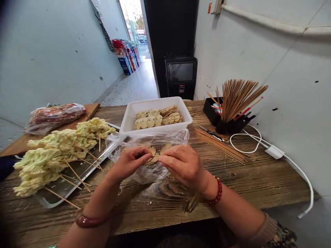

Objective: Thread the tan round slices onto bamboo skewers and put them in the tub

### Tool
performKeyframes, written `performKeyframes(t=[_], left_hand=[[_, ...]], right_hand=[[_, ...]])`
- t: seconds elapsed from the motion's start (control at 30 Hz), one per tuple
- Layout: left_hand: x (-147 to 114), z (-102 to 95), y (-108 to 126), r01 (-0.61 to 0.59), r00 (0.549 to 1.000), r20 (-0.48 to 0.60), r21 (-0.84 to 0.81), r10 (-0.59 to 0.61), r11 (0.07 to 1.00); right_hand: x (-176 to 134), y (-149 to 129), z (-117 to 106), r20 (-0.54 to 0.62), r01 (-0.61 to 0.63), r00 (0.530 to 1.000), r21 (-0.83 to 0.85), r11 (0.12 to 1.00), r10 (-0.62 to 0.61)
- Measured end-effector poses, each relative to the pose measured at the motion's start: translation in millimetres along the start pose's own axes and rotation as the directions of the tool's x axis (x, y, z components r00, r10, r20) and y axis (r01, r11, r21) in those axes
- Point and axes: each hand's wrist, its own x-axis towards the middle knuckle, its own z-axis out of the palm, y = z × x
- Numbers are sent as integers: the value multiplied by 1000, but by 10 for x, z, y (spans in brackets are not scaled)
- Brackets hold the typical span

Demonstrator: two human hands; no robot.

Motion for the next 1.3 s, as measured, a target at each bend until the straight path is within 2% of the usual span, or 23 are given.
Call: performKeyframes(t=[0.07, 0.13, 0.27, 0.33, 0.47, 0.6, 0.73, 0.87, 1.0, 1.07, 1.13, 1.23, 1.3], left_hand=[[3, 26, 14, -22, 1000, 16, 57, 21, 998], [5, 41, 10, -37, 999, 20, 84, 36, 996], [6, 61, -6, -53, 998, 37, 85, 50, 995], [7, 73, -13, -61, 997, 50, 80, 57, 995], [23, 60, -69, -17, 1000, 23, 44, 16, 999], [66, -52, -223, 63, 990, -125, -1, -63, 998], [105, -178, -390, 107, 968, -241, 136, -72, 985], [131, -194, -478, 61, 961, -278, 156, -16, 986], [152, -139, -479, 22, 967, -255, 155, 19, 988], [158, -122, -468, 14, 972, -231, 191, 31, 982], [162, -115, -467, 9, 980, -196, 239, 39, 971], [169, -83, -486, -13, 989, -135, 307, 57, 952], [179, -21, -500, -48, 992, -92, 356, 86, 933]], right_hand=[[-6, 18, -3, 25, 45, 999, -114, 992, -42], [-9, 44, 13, 83, 40, 996, -181, 983, -25], [-42, 92, 103, 332, -14, 941, -140, 990, 60], [-66, 113, 156, 373, -77, 923, -68, 995, 97], [-65, 157, 242, 346, -259, 915, 108, 960, 208], [-14, 242, 301, 333, -413, 869, 78, 907, 367], [-12, 414, 299, 252, -383, 889, -49, 922, 383], [-37, 579, 205, 229, -313, 902, -242, 919, 367], [-13, 606, 55, 251, -298, 857, -472, 830, 450], [12, 594, -14, 214, -333, 846, -503, 798, 488], [33, 589, -62, 136, -390, 870, -401, 829, 474], [43, 599, -74, -11, -429, 902, -140, 892, 432], [36, 598, -35, -11, -397, 917, -85, 914, 398]])
